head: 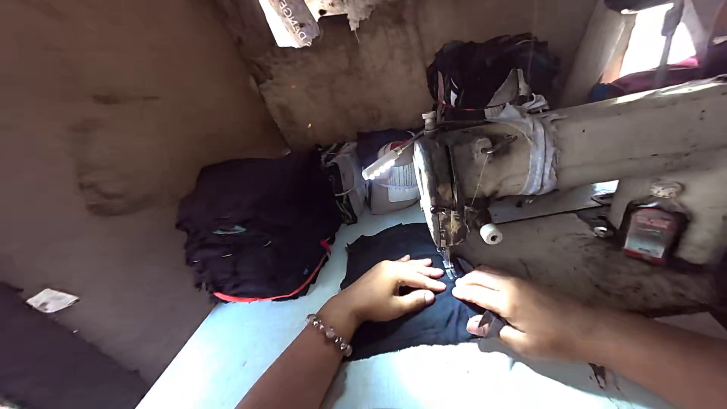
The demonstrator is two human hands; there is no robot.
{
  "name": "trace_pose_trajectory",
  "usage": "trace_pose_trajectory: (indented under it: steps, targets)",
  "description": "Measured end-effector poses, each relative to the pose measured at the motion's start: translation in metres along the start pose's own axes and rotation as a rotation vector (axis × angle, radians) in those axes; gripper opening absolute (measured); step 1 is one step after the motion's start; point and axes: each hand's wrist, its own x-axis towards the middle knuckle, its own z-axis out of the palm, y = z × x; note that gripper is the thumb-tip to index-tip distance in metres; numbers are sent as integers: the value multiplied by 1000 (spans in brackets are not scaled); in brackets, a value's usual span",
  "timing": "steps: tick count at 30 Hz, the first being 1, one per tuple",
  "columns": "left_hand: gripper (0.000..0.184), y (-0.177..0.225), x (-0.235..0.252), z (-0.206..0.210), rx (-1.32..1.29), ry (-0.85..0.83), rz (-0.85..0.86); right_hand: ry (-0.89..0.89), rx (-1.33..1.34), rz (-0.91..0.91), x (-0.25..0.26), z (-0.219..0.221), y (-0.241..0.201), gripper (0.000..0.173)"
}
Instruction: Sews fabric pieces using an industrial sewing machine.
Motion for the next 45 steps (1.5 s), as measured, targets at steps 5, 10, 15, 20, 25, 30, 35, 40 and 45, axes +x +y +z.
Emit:
trace_pose_trajectory:
  steps: [5, 10, 15, 20, 25, 30, 35, 40, 45]
  targets:
    - [36, 10, 2, 0, 78, 9, -123, -4, -57, 83, 3, 0, 6, 44]
    - [44, 31, 2, 0, 243, -50, -225, 11, -59, -117, 2, -1, -4, 47]
    - [50, 48, 2, 3, 390, -77, -303, -26, 8, -21, 3, -1, -1, 49]
    - [36, 28, -10, 11, 150, 97, 31, 8, -81, 8, 0, -2, 8, 53]
    - [38, 19, -9, 5, -3, 21, 47, 11, -42, -172, -2, 0, -7, 53]
    - [43, 21, -5, -1, 89, -42, -109, 3, -69, -76, -1, 2, -1, 53]
    - [47, 31, -3, -6, 173, -134, -271, -16, -94, -18, 1, -1, -2, 56]
    - [47, 47, -1, -6, 381, -146, -380, -45, -22, -81, 5, -3, -17, 56]
    - [41, 35, -9, 2, 343, 31, -165, -13, -8, -29, 2, -2, 1, 52]
